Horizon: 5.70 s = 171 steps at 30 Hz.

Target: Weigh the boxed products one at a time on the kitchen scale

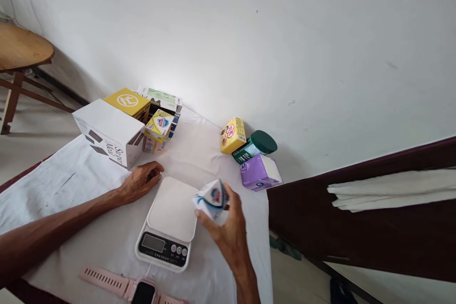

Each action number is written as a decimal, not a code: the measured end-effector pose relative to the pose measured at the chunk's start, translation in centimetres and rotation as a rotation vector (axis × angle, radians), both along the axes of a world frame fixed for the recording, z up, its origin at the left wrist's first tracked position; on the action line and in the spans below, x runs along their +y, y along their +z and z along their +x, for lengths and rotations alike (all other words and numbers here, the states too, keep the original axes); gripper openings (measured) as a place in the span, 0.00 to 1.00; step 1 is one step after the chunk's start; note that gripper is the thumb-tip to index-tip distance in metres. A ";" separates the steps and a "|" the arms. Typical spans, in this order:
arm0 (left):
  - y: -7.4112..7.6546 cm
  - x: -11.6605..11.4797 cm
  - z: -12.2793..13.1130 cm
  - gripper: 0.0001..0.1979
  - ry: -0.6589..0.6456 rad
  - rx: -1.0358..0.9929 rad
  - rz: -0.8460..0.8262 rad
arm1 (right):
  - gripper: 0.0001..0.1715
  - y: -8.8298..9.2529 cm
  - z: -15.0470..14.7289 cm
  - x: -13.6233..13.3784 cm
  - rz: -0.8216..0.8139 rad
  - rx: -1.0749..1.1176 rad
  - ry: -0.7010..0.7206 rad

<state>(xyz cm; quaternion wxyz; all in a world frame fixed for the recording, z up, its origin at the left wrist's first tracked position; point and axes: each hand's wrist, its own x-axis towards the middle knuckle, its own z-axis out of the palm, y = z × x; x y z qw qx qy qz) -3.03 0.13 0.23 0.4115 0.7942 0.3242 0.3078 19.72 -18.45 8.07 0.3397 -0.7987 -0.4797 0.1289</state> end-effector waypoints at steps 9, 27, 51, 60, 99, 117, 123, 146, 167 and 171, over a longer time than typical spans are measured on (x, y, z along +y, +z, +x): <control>0.1 -0.1 -0.1 0.07 -0.011 -0.051 0.018 | 0.59 -2.5 -6.1 1.7 -0.046 -0.262 0.392; -0.1 -0.4 0.0 0.08 -0.013 -0.037 0.028 | 0.51 -2.9 -4.8 1.6 0.069 -0.284 0.350; 0.1 -0.3 0.0 0.08 -0.039 -0.022 -0.016 | 0.53 5.3 -5.4 22.1 0.277 -0.073 0.504; -0.2 0.3 -0.1 0.08 -0.061 0.038 0.008 | 0.49 1.6 5.7 9.6 0.370 -0.364 -0.337; 1.6 -2.6 -3.0 0.70 -0.483 0.252 -0.060 | 0.51 1.5 -4.0 -2.5 0.081 0.241 -0.005; 0.1 -1.3 -1.1 0.19 -0.235 0.131 0.146 | 0.33 1.3 0.5 16.4 0.319 0.154 -0.214; 0.1 -1.4 -1.0 0.19 -0.226 0.149 0.153 | 0.24 -1.0 0.6 27.4 0.243 0.067 -0.325; -0.6 -1.0 -0.9 0.15 -0.219 0.147 0.183 | 0.41 -1.7 6.8 24.3 0.198 -0.346 -0.219; 0.8 -1.3 -0.7 0.17 -0.221 0.225 0.134 | 0.25 1.8 11.0 26.5 -0.309 -0.384 -0.514; 1.1 -1.3 -0.7 0.17 -0.219 0.239 0.140 | 0.33 2.1 10.6 25.3 -0.308 -0.318 -0.449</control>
